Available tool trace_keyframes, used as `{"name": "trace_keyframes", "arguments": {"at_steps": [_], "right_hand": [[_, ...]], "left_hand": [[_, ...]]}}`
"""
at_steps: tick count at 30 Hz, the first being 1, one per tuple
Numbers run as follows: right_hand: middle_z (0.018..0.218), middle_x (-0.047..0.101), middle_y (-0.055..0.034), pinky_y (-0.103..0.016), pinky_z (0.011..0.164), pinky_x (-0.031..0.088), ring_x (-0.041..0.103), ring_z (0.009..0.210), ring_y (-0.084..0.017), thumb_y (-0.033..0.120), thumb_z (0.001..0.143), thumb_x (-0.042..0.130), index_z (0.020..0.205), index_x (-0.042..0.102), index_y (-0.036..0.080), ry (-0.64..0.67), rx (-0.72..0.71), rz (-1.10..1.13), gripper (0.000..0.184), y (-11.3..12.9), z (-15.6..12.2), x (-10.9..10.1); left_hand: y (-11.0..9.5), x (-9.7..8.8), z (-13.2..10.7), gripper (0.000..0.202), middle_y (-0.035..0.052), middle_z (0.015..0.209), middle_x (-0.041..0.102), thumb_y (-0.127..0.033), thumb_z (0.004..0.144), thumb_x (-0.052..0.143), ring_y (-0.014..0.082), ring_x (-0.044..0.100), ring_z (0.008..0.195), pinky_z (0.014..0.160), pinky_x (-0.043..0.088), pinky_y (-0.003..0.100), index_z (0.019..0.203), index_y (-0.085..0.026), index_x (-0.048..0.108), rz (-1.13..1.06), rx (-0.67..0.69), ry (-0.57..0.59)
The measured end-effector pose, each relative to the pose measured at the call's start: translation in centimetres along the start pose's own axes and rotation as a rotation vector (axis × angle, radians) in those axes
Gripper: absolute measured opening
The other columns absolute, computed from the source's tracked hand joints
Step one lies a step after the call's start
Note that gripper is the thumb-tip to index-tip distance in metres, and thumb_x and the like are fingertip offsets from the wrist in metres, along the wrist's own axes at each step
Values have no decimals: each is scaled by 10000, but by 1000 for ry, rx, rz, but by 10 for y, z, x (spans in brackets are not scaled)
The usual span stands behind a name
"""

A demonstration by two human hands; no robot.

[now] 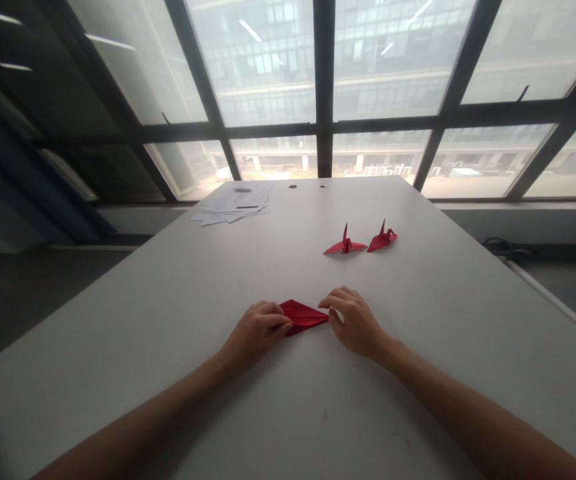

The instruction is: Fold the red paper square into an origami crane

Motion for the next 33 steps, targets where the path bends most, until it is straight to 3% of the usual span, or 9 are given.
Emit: {"name": "trace_keyframes", "arguments": {"at_steps": [3, 6, 10, 15, 21, 26, 29, 33], "right_hand": [[900, 667, -36, -380, 865, 439, 571, 897, -215, 161, 872, 657, 854, 669, 232, 56, -13, -57, 74, 5, 1, 1], [873, 664, -29, -364, 842, 426, 566, 887, -206, 163, 892, 653, 787, 666, 231, 104, 5, -98, 125, 4, 2, 4], [893, 666, -31, -366, 847, 415, 560, 905, -208, 166, 911, 632, 829, 667, 223, 107, 67, -107, 106, 1, 4, 8], [870, 651, -25, -368, 861, 416, 553, 896, -204, 179, 905, 632, 818, 656, 218, 97, 110, -110, 98, 2, 5, 10], [857, 644, -25, -374, 855, 421, 553, 886, -205, 172, 892, 634, 811, 648, 213, 83, 113, -123, 92, 4, 6, 12], [858, 647, -30, -368, 840, 420, 552, 878, -204, 164, 900, 628, 804, 647, 212, 88, 81, -150, 108, 2, 5, 10], [897, 657, -41, -381, 859, 408, 548, 908, -213, 155, 913, 618, 831, 656, 212, 92, 24, -206, 107, 5, 3, 5], [1034, 660, -59, -403, 921, 389, 548, 988, -227, 195, 913, 642, 1042, 671, 240, 115, -114, -223, 139, 18, 1, 1]], "left_hand": [[1, 2, 1, 165, 19, 852, 678, -276, 939, 625, 180, 583, 826, 826, 432, 324, 822, -227, 731, -24, -21, -11], [3, 4, 2, 132, 14, 879, 692, -243, 951, 598, 188, 586, 840, 841, 431, 333, 872, -228, 703, -12, -30, -13], [3, 5, 3, 117, 19, 994, 711, -187, 946, 581, 201, 599, 914, 882, 426, 346, 1009, -236, 665, -8, -33, -26], [2, 4, 3, 138, 22, 886, 687, -203, 961, 545, 195, 576, 852, 836, 423, 336, 937, -235, 677, 44, -14, -10], [1, 4, 3, 133, 23, 893, 680, -176, 943, 559, 195, 570, 852, 829, 434, 331, 941, -231, 681, 44, -12, -17], [4, -3, 3, 96, 26, 938, 695, -205, 937, 597, 200, 597, 884, 857, 443, 347, 968, -226, 685, 36, -30, -4], [1, -10, -2, 101, 33, 985, 698, -282, 935, 628, 209, 609, 932, 910, 437, 375, 975, -245, 714, 64, 26, 74], [-13, -11, -13, 304, 55, 1221, 637, -295, 925, 647, 258, 563, 1123, 996, 414, 443, 1228, -315, 644, 134, 102, 151]]}}
Point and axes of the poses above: each hand's wrist, its own z-axis towards the middle knuckle, its own x-axis out of the palm, y = z × x, the point moved 1 cm from there along z, towards the middle knuckle
